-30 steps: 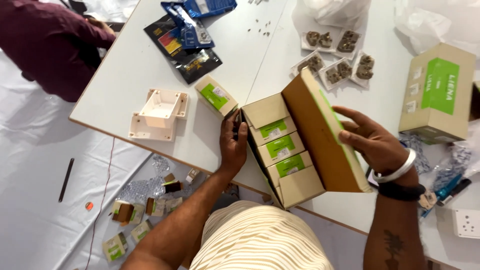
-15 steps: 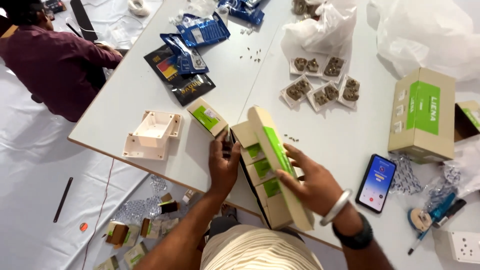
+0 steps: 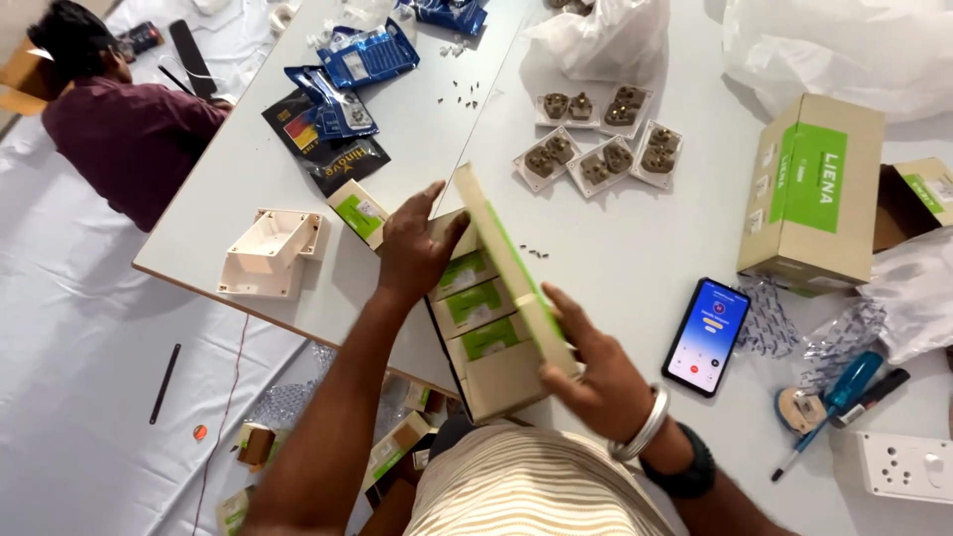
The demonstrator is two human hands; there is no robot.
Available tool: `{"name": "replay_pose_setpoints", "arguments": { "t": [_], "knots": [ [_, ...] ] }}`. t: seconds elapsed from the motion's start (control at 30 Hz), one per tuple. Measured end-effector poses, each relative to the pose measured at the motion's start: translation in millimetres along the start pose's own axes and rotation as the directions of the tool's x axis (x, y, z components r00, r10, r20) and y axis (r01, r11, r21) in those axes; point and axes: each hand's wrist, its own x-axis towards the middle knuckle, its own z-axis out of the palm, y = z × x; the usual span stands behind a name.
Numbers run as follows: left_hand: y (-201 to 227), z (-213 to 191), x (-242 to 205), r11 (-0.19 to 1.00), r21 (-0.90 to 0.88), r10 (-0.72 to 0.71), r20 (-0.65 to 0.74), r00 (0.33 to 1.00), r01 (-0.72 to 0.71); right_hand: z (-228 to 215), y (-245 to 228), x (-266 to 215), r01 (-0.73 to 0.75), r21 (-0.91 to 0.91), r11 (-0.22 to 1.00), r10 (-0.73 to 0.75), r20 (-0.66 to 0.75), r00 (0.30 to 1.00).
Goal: The recorder is unpacking, inspecting, and repacking electrical sockets and components into boxes on a large table.
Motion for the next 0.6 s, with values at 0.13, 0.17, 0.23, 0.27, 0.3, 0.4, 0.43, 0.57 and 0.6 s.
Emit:
{"name": "replay_pose_setpoints", "arguments": {
  "t": [0.13,0.17,0.23,0.27,0.3,0.4,0.43,0.57,0.6],
  "knots": [
    [-17,22,-6,0.963,0.258,-0.117,0.142,0.983,0.077,-33,50,-2,0.06,0.094,0.994,-0.059,-0.015,0.998],
    [-17,24,-6,0.971,0.227,-0.108,0.106,0.989,0.082,-38,72,-1,0.144,0.247,0.958,-0.146,-0.01,0.989],
    [-15,26,-7,0.978,0.195,-0.091,0.062,0.994,0.077,-43,108,-2,0.231,0.389,0.892,-0.243,-0.02,0.97],
    [-12,27,-7,0.977,0.197,-0.095,0.05,0.994,0.084,-43,122,-3,0.045,0.527,0.849,-0.044,-0.013,0.999],
    [-11,25,-8,0.974,0.204,-0.105,0.035,0.994,0.096,-42,136,-2,-0.135,0.65,0.748,0.15,0.033,0.988],
    [-10,28,-8,0.969,0.233,-0.09,0.013,0.996,0.085,-32,138,-7,-0.241,0.475,0.846,0.278,-0.006,0.961],
    [-8,27,-10,0.966,0.244,-0.091,0.008,0.996,0.086,-31,136,-9,-0.237,0.479,0.845,0.269,0.001,0.963],
    [-1,17,-23,0.956,0.271,-0.125,0.031,0.992,0.112,-34,131,-16,-0.094,0.472,0.876,0.128,-0.04,0.991],
    [1,14,-27,0.953,0.272,-0.153,0.053,0.987,0.133,-36,131,-19,-0.01,0.49,0.871,0.034,-0.039,0.999]
  ]
}}
